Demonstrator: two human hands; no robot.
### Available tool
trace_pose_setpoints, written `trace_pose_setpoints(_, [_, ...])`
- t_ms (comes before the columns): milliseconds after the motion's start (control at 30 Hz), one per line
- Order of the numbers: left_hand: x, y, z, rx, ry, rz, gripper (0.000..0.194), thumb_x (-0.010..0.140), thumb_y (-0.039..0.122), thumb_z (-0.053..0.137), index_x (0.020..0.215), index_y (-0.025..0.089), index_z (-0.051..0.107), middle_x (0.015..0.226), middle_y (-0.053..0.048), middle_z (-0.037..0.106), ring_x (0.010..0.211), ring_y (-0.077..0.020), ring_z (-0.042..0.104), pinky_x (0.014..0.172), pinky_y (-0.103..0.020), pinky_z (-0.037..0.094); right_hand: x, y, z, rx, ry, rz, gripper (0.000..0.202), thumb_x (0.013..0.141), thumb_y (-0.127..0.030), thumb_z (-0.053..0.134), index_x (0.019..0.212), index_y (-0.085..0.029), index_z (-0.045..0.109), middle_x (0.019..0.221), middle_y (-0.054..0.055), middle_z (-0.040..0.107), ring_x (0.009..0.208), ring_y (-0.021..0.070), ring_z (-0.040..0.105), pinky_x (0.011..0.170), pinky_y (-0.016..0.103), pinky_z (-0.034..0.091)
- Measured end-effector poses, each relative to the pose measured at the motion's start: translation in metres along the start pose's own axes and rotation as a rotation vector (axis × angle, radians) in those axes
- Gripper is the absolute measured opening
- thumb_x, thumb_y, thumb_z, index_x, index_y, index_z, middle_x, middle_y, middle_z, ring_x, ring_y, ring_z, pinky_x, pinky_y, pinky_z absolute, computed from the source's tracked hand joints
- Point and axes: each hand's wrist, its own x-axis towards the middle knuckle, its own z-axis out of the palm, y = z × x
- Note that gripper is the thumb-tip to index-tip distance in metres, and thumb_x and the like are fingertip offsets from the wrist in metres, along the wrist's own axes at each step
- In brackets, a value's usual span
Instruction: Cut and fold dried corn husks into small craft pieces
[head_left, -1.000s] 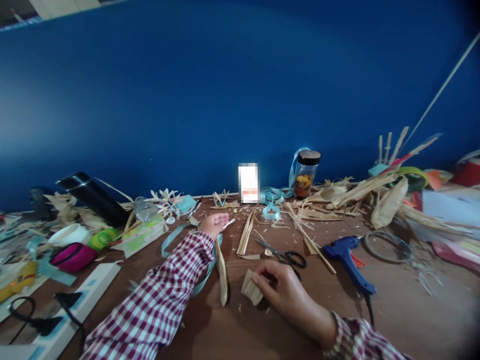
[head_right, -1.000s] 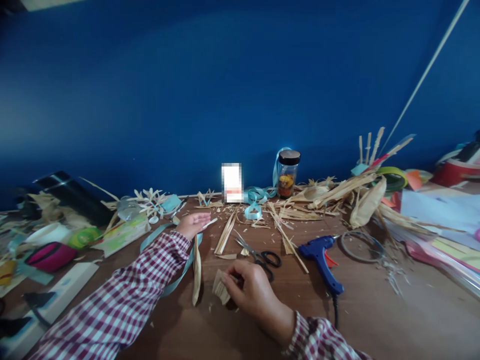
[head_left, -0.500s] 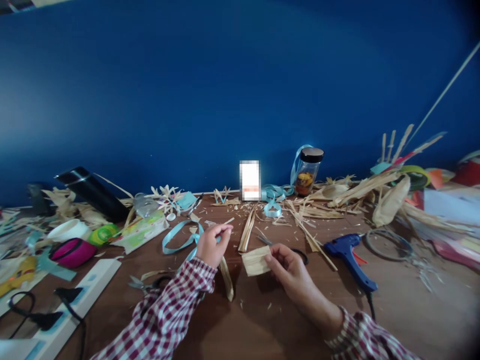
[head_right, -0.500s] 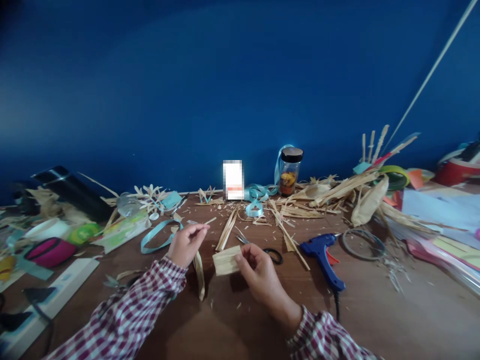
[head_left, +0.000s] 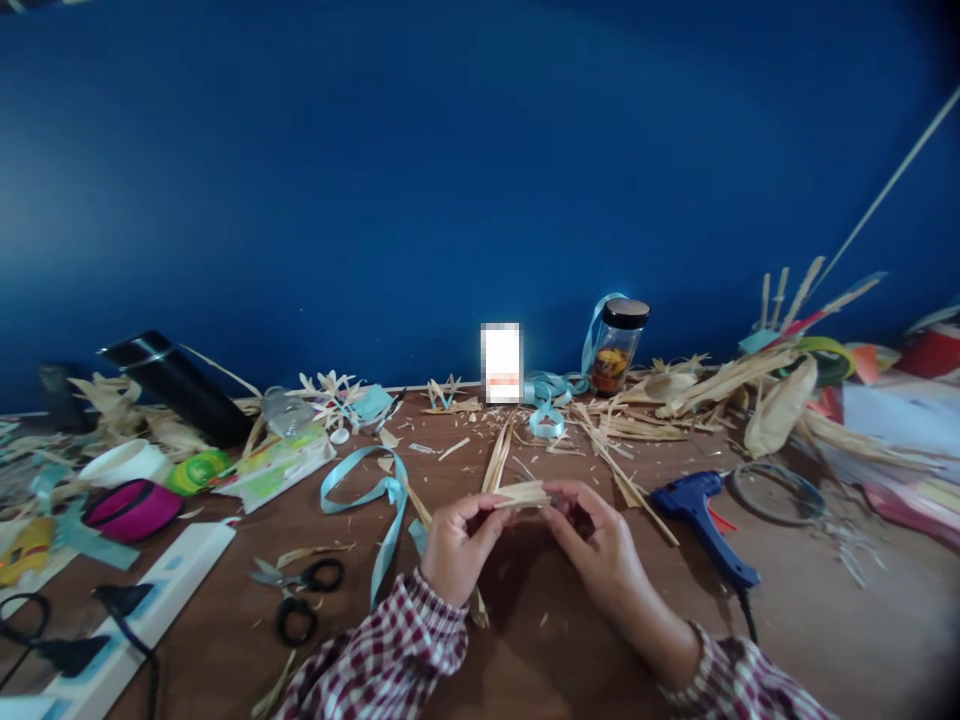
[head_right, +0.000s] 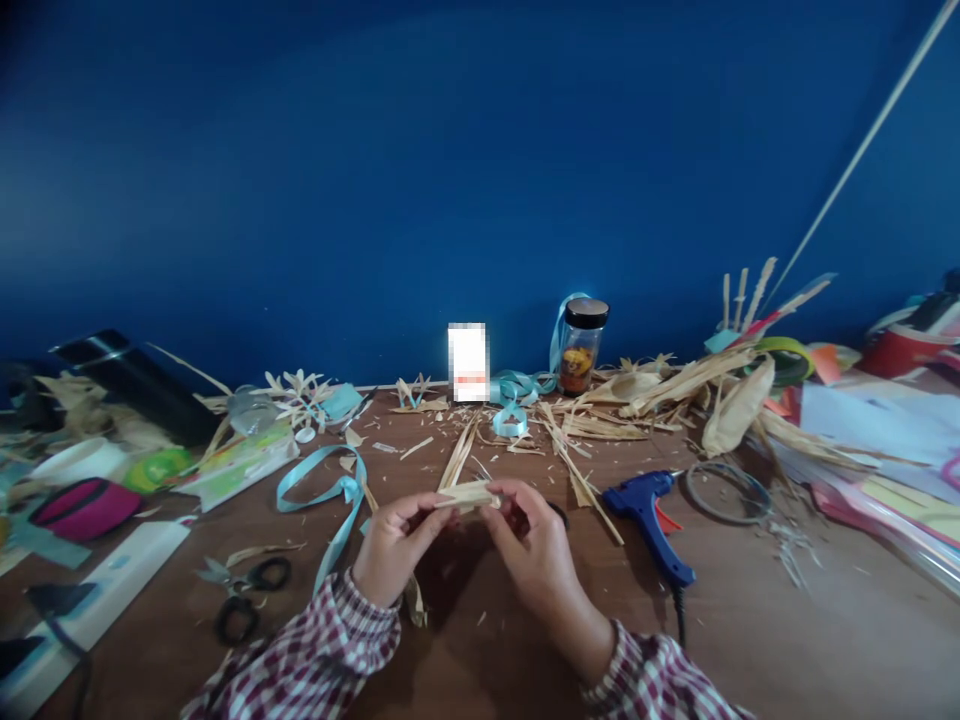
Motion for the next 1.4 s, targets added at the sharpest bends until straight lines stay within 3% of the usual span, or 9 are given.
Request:
trace_pose_setpoints(100, [-0.001,-0.008,0.0,0.115,0.028,0.127,0.014,0.075,0.026,0.065,0.084,0.02,0.074,0.087,-0.006,0.075,0.081,-0.0218,0.069,0.079,-0.031,0.054,0.002,-0.003,-0.001,0.179,-0.068,0.113,0.027,0.078,-0.037,0.062,0.096,-0.018,0.06,0.066,0.0,0.058,0.059,0.0144,0.053,0.056,0.025,0.044])
trace_pose_setpoints(200, [-0.003,-0.011,0.001,0.133,0.029,0.139,0.015,0.074,0.024,0.066,0.086,0.019,0.073,0.088,-0.007,0.075,0.082,-0.022,0.069,0.077,-0.031,0.054,0.003,0.0,0.001,0.26,-0.09,0.182,0.024,0.074,-0.038,0.066,0.083,-0.017,0.063,0.063,-0.001,0.06,0.057,0.0132,0.054,0.055,0.024,0.044])
trace_pose_setpoints(467, [-0.006,-0.008,0.002,0.116,0.081,0.07,0.009,0.07,0.026,0.069,0.074,0.021,0.074,0.073,-0.005,0.074,0.067,-0.0207,0.068,0.065,-0.029,0.055,0.003,0.002,0.003,0.188,-0.059,0.199,0.021,0.073,-0.038,0.068,0.077,-0.017,0.065,0.061,-0.001,0.061,0.055,0.013,0.055,0.053,0.024,0.045])
trace_pose_setpoints(667, [-0.005,-0.005,0.0,0.091,0.099,0.004,0.007,0.065,0.027,0.072,0.065,0.02,0.073,0.067,-0.004,0.073,0.066,-0.0211,0.067,0.066,-0.03,0.054,0.004,-0.002,0.005,0.244,-0.046,0.28,0.026,0.068,-0.042,0.071,0.072,-0.017,0.064,0.062,0.0,0.063,0.057,0.0132,0.057,0.057,0.025,0.048])
trace_pose_setpoints(933, [-0.003,-0.012,0.002,-0.154,0.083,-0.264,0.023,0.054,0.034,0.079,0.063,0.015,0.07,0.058,-0.005,0.071,0.053,-0.0166,0.065,0.055,-0.026,0.055,0.001,-0.001,0.01,0.416,-0.029,0.396,0.029,0.064,-0.04,0.076,0.07,-0.015,0.062,0.058,0.0,0.065,0.053,0.0102,0.057,0.052,0.02,0.045])
trace_pose_setpoints(1400, [-0.005,-0.014,0.004,-0.156,0.107,-0.278,0.021,0.051,0.03,0.079,0.059,0.016,0.065,0.054,-0.004,0.069,0.05,-0.015,0.064,0.05,-0.023,0.052,0.001,-0.004,0.012,0.442,-0.001,0.411,0.029,0.062,-0.039,0.077,0.066,-0.016,0.06,0.054,-0.002,0.063,0.051,0.0097,0.057,0.052,0.021,0.046])
